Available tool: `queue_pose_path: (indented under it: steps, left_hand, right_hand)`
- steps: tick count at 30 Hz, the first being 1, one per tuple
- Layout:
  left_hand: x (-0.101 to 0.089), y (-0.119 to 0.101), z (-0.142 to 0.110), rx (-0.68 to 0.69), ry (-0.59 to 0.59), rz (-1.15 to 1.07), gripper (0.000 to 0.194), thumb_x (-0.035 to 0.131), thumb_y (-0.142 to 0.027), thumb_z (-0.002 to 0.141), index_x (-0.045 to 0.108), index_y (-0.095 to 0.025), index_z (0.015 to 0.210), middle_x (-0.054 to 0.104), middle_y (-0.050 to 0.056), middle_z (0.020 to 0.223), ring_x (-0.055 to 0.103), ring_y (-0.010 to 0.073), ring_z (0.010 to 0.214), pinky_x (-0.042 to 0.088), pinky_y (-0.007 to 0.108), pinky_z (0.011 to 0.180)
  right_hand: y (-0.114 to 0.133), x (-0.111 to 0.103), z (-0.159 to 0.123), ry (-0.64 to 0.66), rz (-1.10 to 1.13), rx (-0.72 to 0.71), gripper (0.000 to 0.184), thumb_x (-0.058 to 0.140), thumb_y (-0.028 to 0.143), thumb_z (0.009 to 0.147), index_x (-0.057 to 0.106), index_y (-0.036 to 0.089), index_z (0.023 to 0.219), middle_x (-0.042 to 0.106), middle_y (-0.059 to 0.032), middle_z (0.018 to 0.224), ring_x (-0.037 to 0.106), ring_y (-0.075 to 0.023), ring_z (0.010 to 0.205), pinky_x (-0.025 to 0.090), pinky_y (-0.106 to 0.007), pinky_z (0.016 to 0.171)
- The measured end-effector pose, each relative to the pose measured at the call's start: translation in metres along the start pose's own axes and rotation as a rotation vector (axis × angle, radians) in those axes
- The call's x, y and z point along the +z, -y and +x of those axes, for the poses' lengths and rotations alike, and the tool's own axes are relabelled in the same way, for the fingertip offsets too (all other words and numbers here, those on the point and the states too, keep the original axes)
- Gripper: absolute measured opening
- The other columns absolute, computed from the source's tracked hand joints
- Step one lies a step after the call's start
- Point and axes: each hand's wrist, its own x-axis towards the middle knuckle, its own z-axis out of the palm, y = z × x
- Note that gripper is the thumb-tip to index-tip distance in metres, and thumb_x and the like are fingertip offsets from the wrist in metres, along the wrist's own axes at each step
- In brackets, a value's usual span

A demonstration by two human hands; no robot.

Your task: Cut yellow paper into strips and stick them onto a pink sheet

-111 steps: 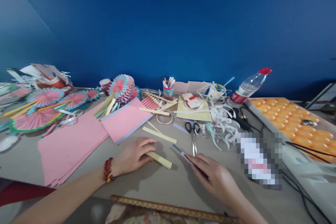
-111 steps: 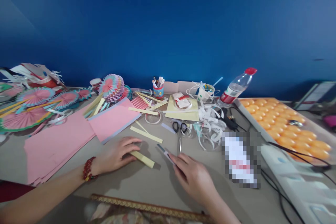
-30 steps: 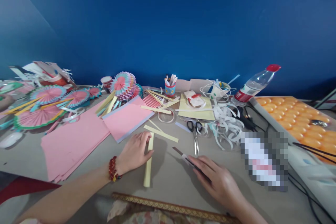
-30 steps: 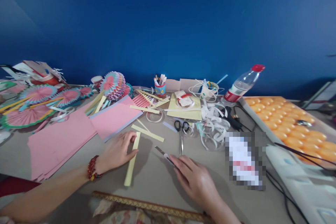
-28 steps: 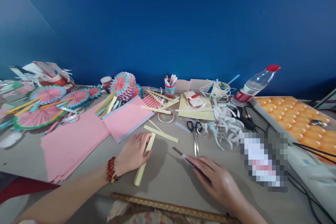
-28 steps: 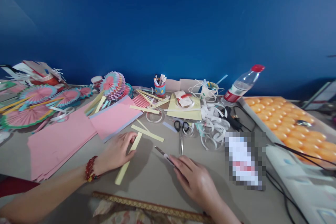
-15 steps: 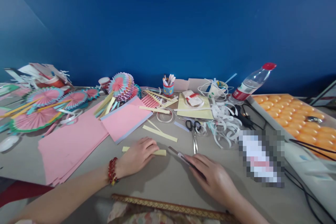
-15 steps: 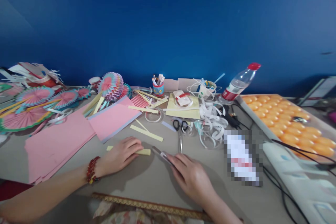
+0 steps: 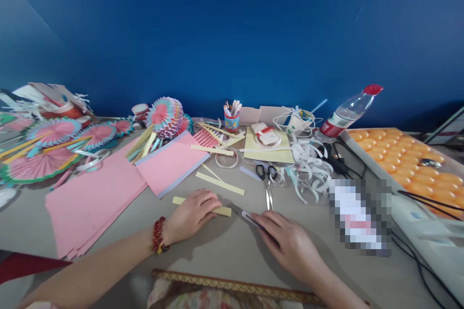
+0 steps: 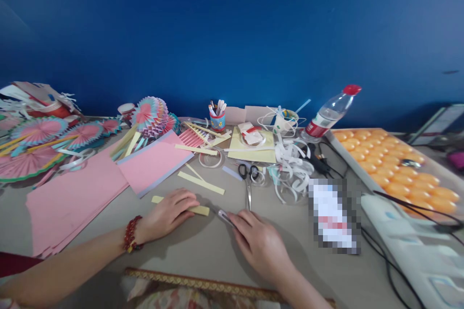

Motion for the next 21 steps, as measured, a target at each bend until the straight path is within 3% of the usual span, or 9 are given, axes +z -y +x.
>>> queue_pose_path:
  steps: [21]
  left_hand:
    - [0.0004, -0.0017, 0.0032, -0.026, 0.004, 0.021, 0.023, 0.041, -0.032, 0.105, 0.060, -0.019, 0.109, 0.062, 0.008, 0.111, 0.056, 0.0221, 0.104, 0.044, 0.038, 0.094]
  right_hand:
    - [0.0074, 0.0016, 0.0035, 0.085, -0.061, -0.050, 0.039, 0.042, 0.012, 0.094, 0.060, 0.021, 0.128, 0.066, -0.0081, 0.101, 0.064, -0.0197, 0.091, 0.052, -0.028, 0.075]
